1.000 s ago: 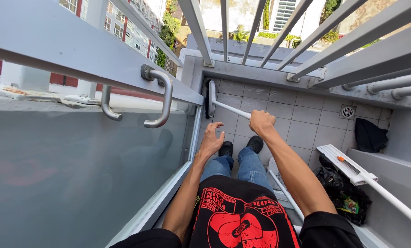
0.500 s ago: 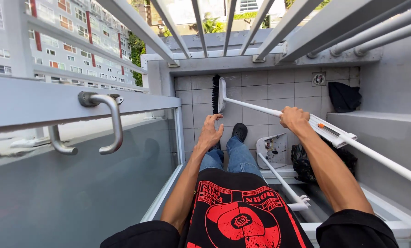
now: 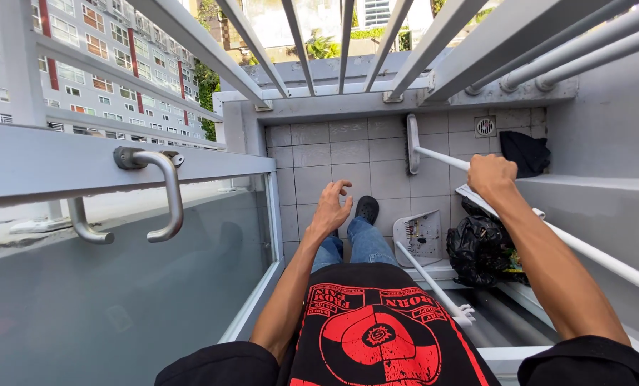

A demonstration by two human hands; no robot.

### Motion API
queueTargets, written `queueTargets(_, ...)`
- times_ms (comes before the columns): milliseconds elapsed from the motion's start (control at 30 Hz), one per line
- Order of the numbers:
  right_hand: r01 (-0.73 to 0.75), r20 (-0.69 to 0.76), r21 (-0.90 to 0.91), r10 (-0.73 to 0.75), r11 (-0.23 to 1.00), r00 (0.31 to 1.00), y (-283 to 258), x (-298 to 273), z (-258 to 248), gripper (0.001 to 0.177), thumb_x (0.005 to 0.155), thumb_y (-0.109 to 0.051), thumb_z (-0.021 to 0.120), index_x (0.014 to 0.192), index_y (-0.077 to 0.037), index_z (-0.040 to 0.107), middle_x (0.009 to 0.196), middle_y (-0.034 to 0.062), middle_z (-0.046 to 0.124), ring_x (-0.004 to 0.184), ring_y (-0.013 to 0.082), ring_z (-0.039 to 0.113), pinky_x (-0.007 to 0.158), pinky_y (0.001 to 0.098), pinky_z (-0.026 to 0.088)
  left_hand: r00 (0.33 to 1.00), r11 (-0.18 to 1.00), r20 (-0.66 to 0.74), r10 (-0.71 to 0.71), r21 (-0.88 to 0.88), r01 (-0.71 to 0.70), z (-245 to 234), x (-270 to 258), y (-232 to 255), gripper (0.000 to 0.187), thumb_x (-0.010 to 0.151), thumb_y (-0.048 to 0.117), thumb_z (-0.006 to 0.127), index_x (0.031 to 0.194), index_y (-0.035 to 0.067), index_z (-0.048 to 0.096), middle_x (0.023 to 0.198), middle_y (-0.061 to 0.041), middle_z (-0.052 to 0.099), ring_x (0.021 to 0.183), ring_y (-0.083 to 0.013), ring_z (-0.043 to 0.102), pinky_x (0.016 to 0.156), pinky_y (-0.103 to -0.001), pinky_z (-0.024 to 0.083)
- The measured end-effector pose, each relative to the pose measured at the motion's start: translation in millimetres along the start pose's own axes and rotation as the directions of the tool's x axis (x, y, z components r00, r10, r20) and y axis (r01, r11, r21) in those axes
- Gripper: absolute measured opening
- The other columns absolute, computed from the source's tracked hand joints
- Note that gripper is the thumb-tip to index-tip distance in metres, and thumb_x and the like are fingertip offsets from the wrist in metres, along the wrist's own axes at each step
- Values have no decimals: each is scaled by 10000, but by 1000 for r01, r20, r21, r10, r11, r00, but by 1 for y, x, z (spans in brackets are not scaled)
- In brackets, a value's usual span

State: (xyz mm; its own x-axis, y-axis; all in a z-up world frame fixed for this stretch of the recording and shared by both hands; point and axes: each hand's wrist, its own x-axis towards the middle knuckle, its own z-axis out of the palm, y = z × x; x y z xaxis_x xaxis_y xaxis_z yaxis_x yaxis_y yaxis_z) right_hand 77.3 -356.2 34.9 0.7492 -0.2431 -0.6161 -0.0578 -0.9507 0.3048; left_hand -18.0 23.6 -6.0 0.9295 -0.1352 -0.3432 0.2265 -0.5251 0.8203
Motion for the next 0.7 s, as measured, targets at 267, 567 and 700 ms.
queueTargets(267, 150, -3, -25, -151, 988, 989, -87, -22, -55, 275, 935, -287, 695, 1146, -135, 781, 1073, 156, 784, 1021, 346, 759, 833, 450, 597, 990, 1000, -136, -24, -14, 22, -32, -22, -27, 370, 908, 165, 661, 1270, 102, 617, 1113, -146, 619, 1126, -335, 604, 961, -452, 494)
queueTargets(567, 286, 25, 117, -290, 951, 957, -188, -39, -98, 475, 959, -477, 687, 1172, -55, 742, 1126, 217, 750, 1069, 397, 722, 896, 497, 566, 967, 991, -218, -132, -51, 124, -57, -58, -62, 368, 901, 163, 655, 1262, 102, 626, 1122, -149, 615, 1124, -331, 618, 963, -454, 504)
queueTargets(700, 333, 9, 220, -343, 917, 939, -243, -35, -82, 485, 961, -483, 663, 1217, -74, 708, 1163, 227, 723, 1101, 410, 695, 923, 504, 556, 958, 980, -209, -197, -63, 188, -65, -69, -72, 373, 904, 176, 653, 1269, 105, 621, 1126, -144, 607, 1135, -327, 609, 955, -464, 502)
